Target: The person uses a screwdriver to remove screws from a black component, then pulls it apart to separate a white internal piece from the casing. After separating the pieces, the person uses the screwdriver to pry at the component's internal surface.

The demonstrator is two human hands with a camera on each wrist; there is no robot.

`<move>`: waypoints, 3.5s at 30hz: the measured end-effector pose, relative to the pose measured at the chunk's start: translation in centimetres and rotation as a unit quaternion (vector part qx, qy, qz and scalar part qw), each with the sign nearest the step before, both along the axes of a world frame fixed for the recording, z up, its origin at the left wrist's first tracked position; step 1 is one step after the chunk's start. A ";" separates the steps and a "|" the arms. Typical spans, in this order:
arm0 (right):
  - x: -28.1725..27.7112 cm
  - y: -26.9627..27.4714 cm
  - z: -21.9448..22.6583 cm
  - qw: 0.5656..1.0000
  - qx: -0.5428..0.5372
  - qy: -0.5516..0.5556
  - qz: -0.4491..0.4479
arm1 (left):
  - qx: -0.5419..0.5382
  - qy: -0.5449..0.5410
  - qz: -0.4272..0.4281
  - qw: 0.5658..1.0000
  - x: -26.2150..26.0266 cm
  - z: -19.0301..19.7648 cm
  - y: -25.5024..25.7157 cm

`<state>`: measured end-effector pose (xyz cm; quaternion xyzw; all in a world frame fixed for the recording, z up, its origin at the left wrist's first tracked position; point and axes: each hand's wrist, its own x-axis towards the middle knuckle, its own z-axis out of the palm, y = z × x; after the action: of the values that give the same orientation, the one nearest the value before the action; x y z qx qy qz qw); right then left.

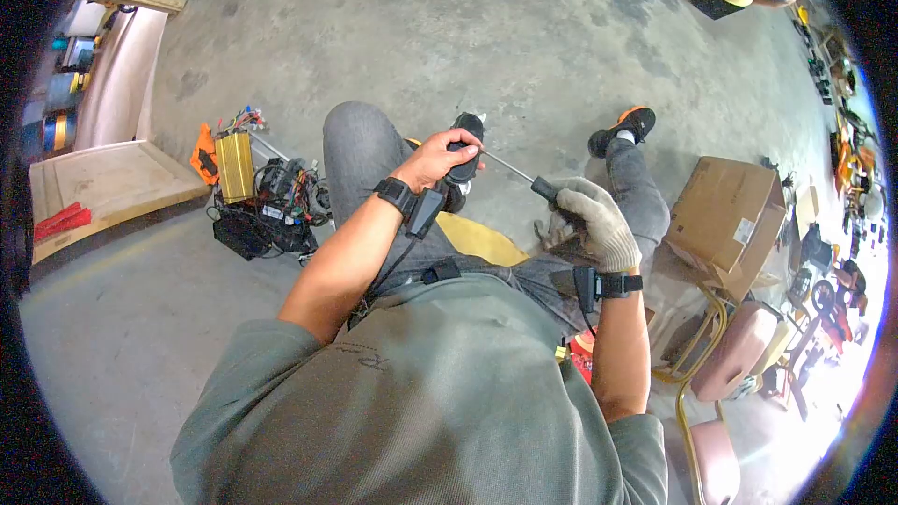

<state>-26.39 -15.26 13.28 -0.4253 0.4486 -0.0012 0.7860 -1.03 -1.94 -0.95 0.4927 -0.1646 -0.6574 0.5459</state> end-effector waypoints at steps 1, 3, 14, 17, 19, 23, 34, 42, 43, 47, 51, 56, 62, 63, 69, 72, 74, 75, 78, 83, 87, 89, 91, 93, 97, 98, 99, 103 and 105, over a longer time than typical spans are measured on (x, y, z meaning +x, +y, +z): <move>0.1 0.1 0.3 1.000 0.011 -0.003 -0.007 | 0.002 -0.001 -0.002 1.000 0.0 0.0 0.0; 0.6 0.4 0.9 1.000 -0.011 -0.003 -0.013 | 0.003 -0.006 -0.003 1.000 0.0 -0.1 0.0; 0.2 0.2 1.7 0.998 -0.053 0.026 0.025 | 0.011 -0.066 -0.033 0.997 -0.1 1.1 0.0; 0.4 0.2 1.8 0.997 -0.060 0.043 0.026 | 0.007 -0.071 -0.040 0.997 -0.1 1.1 0.0; 0.6 0.3 2.2 0.997 -0.049 0.051 0.019 | 0.008 -0.076 -0.044 0.996 -0.1 1.2 0.0; 0.4 0.2 1.9 0.997 -0.057 0.046 0.022 | 0.004 -0.073 -0.046 0.996 -0.1 1.4 0.0; 0.2 0.0 2.1 0.978 -0.176 0.055 0.094 | 0.011 -0.083 -0.054 0.995 -0.2 0.7 0.0; -0.1 0.6 2.1 0.973 -0.224 0.048 0.001 | 0.004 -0.049 -0.035 0.998 0.0 0.1 0.1; 0.0 0.7 2.1 0.967 -0.252 0.047 -0.008 | 0.002 -0.049 -0.036 0.998 0.0 0.1 0.1; 0.6 1.1 2.8 0.958 -0.274 0.060 -0.056 | 0.007 -0.044 -0.045 0.998 0.0 0.4 0.1; 0.8 1.3 3.2 0.952 -0.295 0.070 -0.030 | 0.012 -0.039 -0.049 0.998 -0.1 0.2 0.1; 0.6 1.0 2.9 0.954 -0.287 0.067 -0.046 | 0.000 -0.023 -0.019 1.000 -0.3 2.1 0.1; 0.0 0.6 1.6 0.953 -0.275 0.053 -0.114 | 0.070 -0.002 0.017 0.997 -0.2 1.4 -0.3; 0.2 0.8 1.6 0.957 -0.257 0.044 -0.128 | 0.082 -0.007 0.012 0.997 -0.2 1.4 -0.3; 1.1 1.5 1.2 0.952 -0.279 0.043 -0.116 | 0.063 -0.008 0.008 0.998 -0.4 1.5 -0.2; 1.4 1.7 1.2 0.951 -0.285 0.048 -0.112 | 0.060 -0.016 -0.003 0.998 -0.4 1.6 -0.1; 1.6 1.8 1.3 0.952 -0.280 0.045 -0.115 | 0.054 -0.025 -0.009 0.998 -0.4 1.4 -0.1; 1.8 1.9 1.5 0.952 -0.281 0.051 -0.113 | 0.047 -0.042 -0.015 0.998 -0.4 1.3 -0.1; 1.9 1.9 1.6 0.950 -0.285 0.060 -0.110 | 0.038 -0.057 -0.010 0.998 -0.4 0.9 -0.1; 1.9 1.8 1.4 0.948 -0.295 0.061 -0.106 | 0.036 -0.075 -0.017 0.996 -0.4 1.4 -0.1; 1.9 1.8 1.4 0.949 -0.290 0.066 -0.104 | 0.032 -0.070 -0.018 0.997 -0.3 1.7 -0.1; 1.9 1.8 1.4 0.949 -0.289 0.069 -0.102 | 0.027 -0.074 -0.021 0.997 -0.3 1.8 -0.1; 2.0 1.8 1.4 0.949 -0.291 0.071 -0.102 | 0.032 -0.079 -0.022 0.996 -0.4 2.1 -0.1; 2.0 1.8 1.4 0.949 -0.291 0.073 -0.102 | 0.030 -0.078 -0.022 0.996 -0.4 2.2 -0.1; 2.0 1.8 1.4 0.947 -0.295 0.078 -0.100 | 0.021 -0.092 -0.030 0.995 -0.4 1.8 -0.1; 2.0 1.8 1.5 0.947 -0.296 0.078 -0.100 | 0.021 -0.092 -0.031 0.995 -0.4 1.8 -0.2; 2.0 1.9 1.6 0.949 -0.285 0.075 -0.109 | 0.024 -0.082 -0.023 0.996 -0.5 1.8 -0.2; 1.7 1.7 1.3 0.954 -0.264 0.068 -0.129 | 0.013 -0.061 -0.015 0.998 -0.5 1.0 -0.2; 1.4 1.8 1.1 0.952 -0.277 0.059 -0.120 | 0.007 -0.065 -0.018 0.998 -0.5 0.4 -0.1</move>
<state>-24.95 -13.42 14.40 -0.5682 0.5245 -0.1947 0.6034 -1.51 -2.03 -0.56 0.5349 -0.2039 -0.6351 0.5186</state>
